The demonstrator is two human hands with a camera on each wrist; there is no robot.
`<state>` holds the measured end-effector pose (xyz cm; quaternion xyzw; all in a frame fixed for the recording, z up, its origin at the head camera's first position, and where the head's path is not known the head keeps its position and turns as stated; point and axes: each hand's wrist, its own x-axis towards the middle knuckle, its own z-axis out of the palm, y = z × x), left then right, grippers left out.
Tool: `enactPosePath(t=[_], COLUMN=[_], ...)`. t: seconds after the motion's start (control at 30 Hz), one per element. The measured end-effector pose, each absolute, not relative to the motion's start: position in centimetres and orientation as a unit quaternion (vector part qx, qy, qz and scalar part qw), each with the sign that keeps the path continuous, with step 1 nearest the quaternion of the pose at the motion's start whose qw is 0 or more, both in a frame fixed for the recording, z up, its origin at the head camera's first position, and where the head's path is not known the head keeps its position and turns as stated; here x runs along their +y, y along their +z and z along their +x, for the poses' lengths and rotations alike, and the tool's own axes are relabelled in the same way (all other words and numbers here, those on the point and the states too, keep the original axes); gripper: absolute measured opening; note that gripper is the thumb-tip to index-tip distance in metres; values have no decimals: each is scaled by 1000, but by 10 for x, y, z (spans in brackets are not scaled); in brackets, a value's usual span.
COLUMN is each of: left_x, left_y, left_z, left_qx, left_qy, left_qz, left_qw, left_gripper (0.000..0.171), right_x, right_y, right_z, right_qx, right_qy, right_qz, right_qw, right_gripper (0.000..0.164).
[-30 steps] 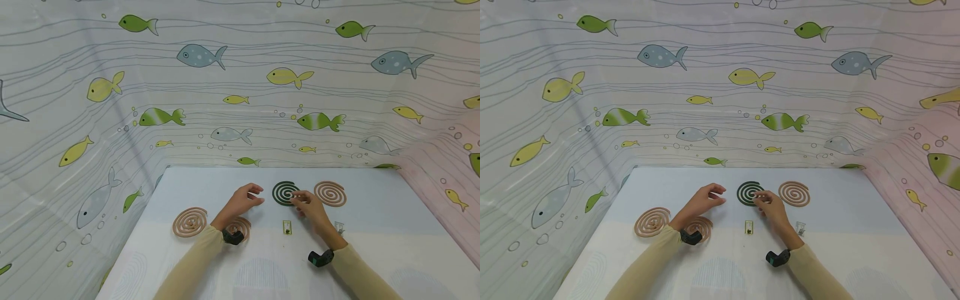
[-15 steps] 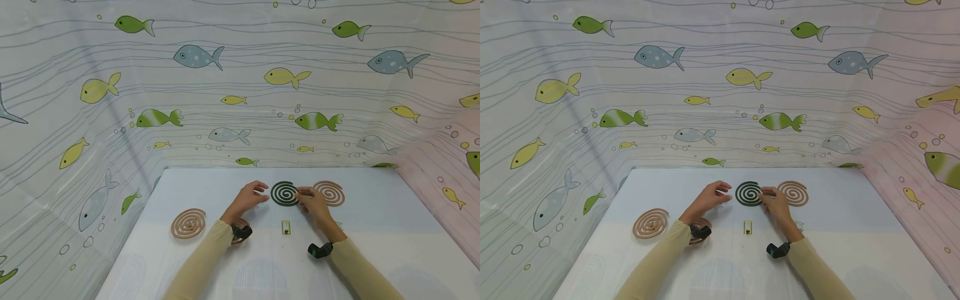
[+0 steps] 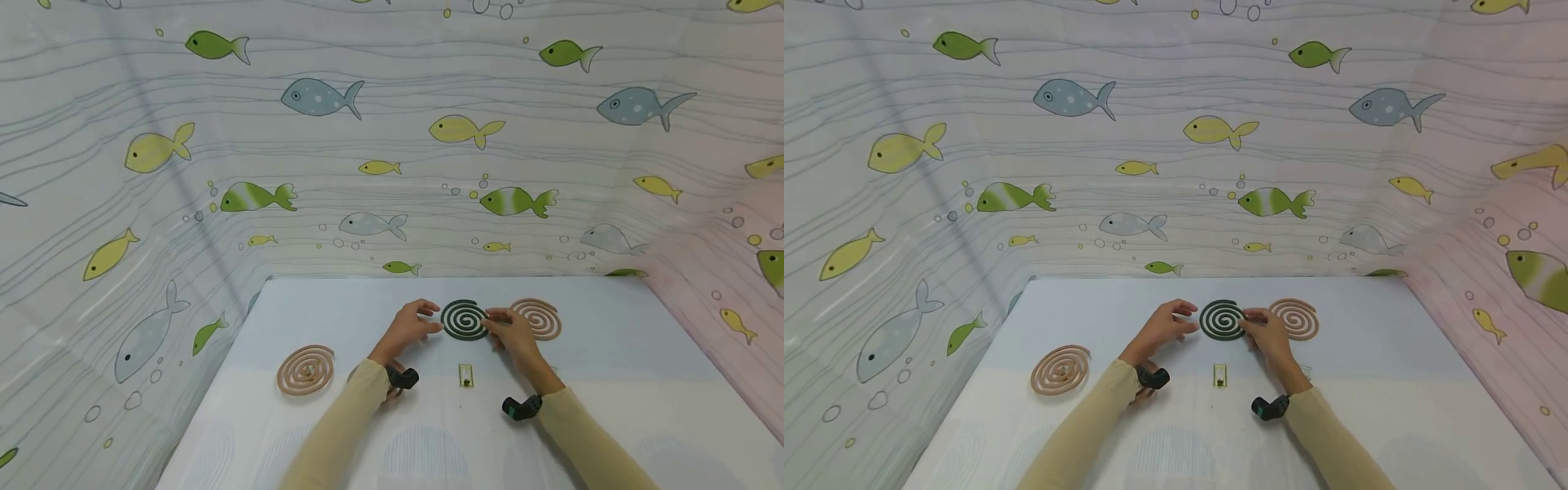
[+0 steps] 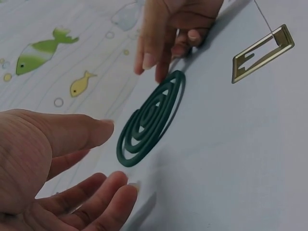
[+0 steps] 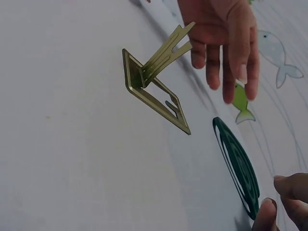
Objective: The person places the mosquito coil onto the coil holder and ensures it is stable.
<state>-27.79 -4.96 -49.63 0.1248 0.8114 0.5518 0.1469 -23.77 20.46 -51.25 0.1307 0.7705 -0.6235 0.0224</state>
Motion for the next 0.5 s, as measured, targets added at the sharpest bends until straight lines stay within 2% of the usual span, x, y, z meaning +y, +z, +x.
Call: enactPosePath(t=[0.5], left_x=[-37], left_y=[-501], left_z=[-280], left_qx=[829], left_qy=[530], left_qz=[108], left_qw=[145], left_gripper=[43], right_x=[205], right_y=[-512], right_z=[-238], right_qx=[771], right_qy=[-621], right_qz=[137], right_qw=[28], right_gripper=[41])
